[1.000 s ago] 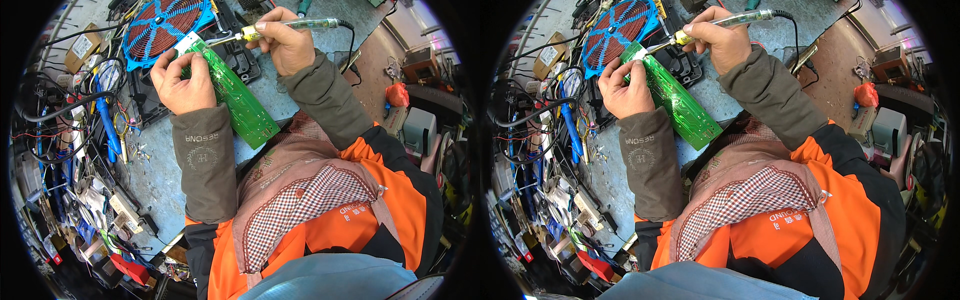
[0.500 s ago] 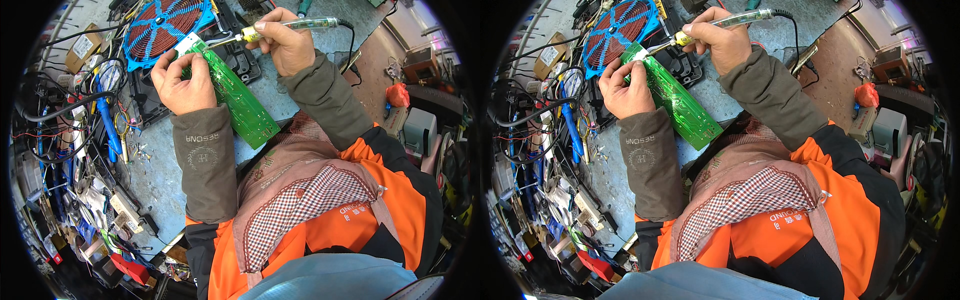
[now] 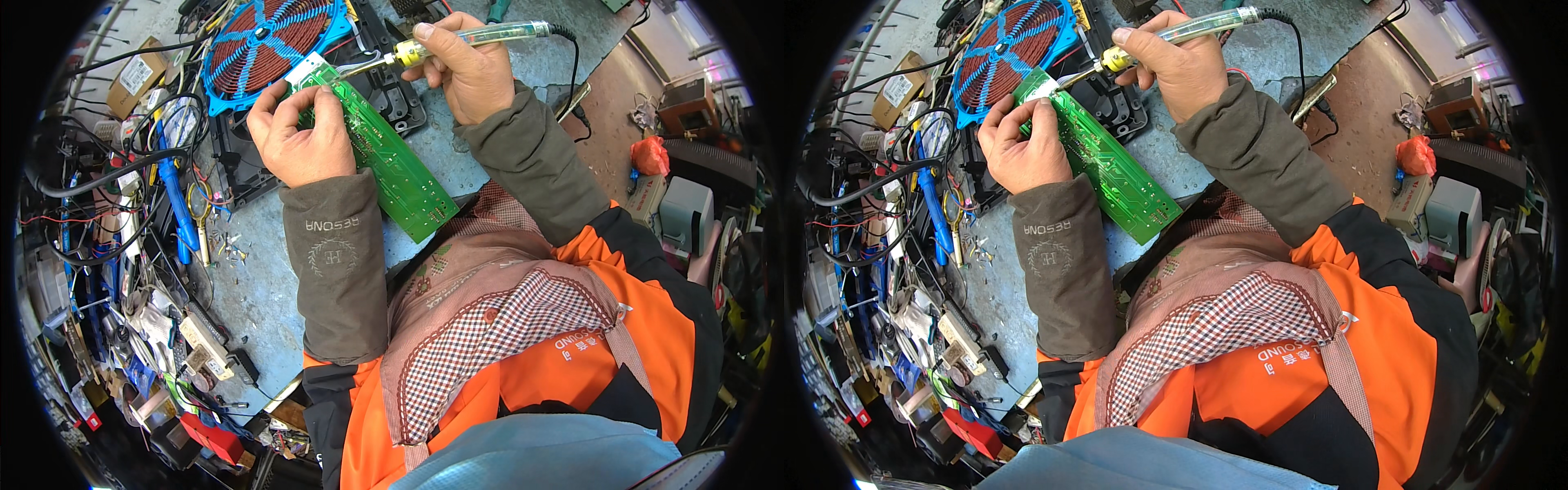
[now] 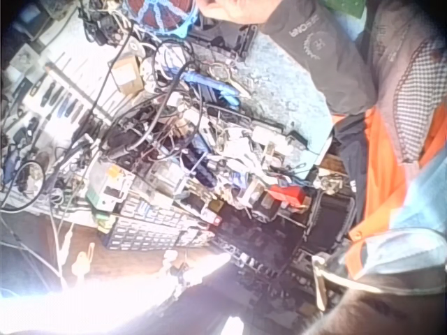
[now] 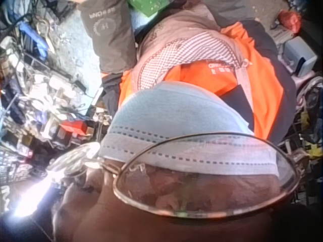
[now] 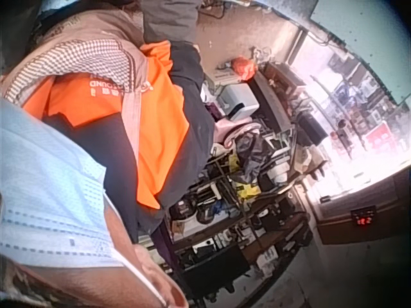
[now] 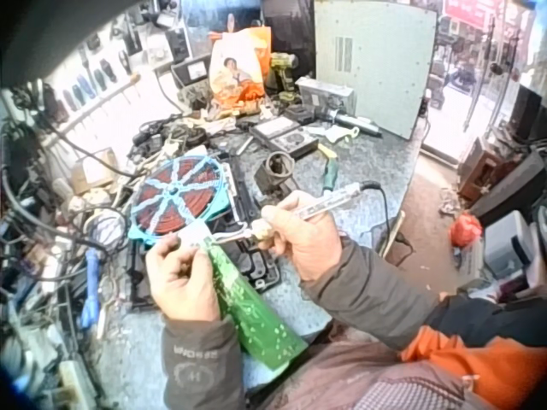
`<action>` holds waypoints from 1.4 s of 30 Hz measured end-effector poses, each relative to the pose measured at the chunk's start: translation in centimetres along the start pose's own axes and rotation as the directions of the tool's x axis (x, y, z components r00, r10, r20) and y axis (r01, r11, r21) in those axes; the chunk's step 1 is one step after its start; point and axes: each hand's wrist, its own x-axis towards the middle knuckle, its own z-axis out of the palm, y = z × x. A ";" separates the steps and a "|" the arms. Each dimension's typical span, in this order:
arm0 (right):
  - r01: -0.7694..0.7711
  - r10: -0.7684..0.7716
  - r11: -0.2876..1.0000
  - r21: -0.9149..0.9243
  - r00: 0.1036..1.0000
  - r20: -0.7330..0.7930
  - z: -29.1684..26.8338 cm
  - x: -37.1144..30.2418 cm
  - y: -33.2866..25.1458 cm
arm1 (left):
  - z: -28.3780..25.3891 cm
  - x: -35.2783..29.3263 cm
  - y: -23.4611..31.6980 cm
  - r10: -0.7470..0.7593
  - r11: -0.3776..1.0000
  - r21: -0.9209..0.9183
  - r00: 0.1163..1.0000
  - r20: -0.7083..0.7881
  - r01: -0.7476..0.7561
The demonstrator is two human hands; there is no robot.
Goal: The person solders a green circuit board using a soldering iron and solder wire. They hold the board with one hand and apply solder to multiple points with the other, working continuously across the surface.
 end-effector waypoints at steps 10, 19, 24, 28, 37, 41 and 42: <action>-0.009 0.009 1.000 -0.001 1.000 -0.005 -0.4 -0.2 0.9 | -0.3 0.0 -0.1 0.032 0.999 0.031 0.999 -0.006 -0.031; 0.000 0.000 1.000 0.002 1.000 0.003 -0.5 -0.3 0.5 | -0.3 0.0 0.5 0.034 0.999 0.033 0.999 -0.025 -0.033; -0.011 0.011 1.000 0.025 1.000 -0.004 -0.4 -0.4 0.6 | -0.4 0.0 0.3 0.060 0.997 0.055 0.998 -0.024 -0.059; -0.024 0.024 0.999 0.042 1.000 -0.013 -0.2 -0.3 1.0 | -0.4 0.1 -0.1 0.061 0.996 0.069 0.998 -0.020 -0.060; -0.023 0.024 0.999 0.040 1.000 -0.008 -0.1 -0.2 1.2 | -0.4 0.2 -0.4 0.068 0.997 0.048 0.997 -0.023 -0.067; -0.032 0.033 0.999 0.035 0.999 -0.010 -0.1 -0.2 1.7 | -0.5 0.3 -0.8 0.071 0.996 0.056 0.997 -0.016 -0.070; -0.034 0.034 0.999 0.039 0.999 -0.010 -0.1 -0.2 1.8 | -0.5 0.2 -0.8 0.085 0.994 0.073 0.996 -0.023 -0.083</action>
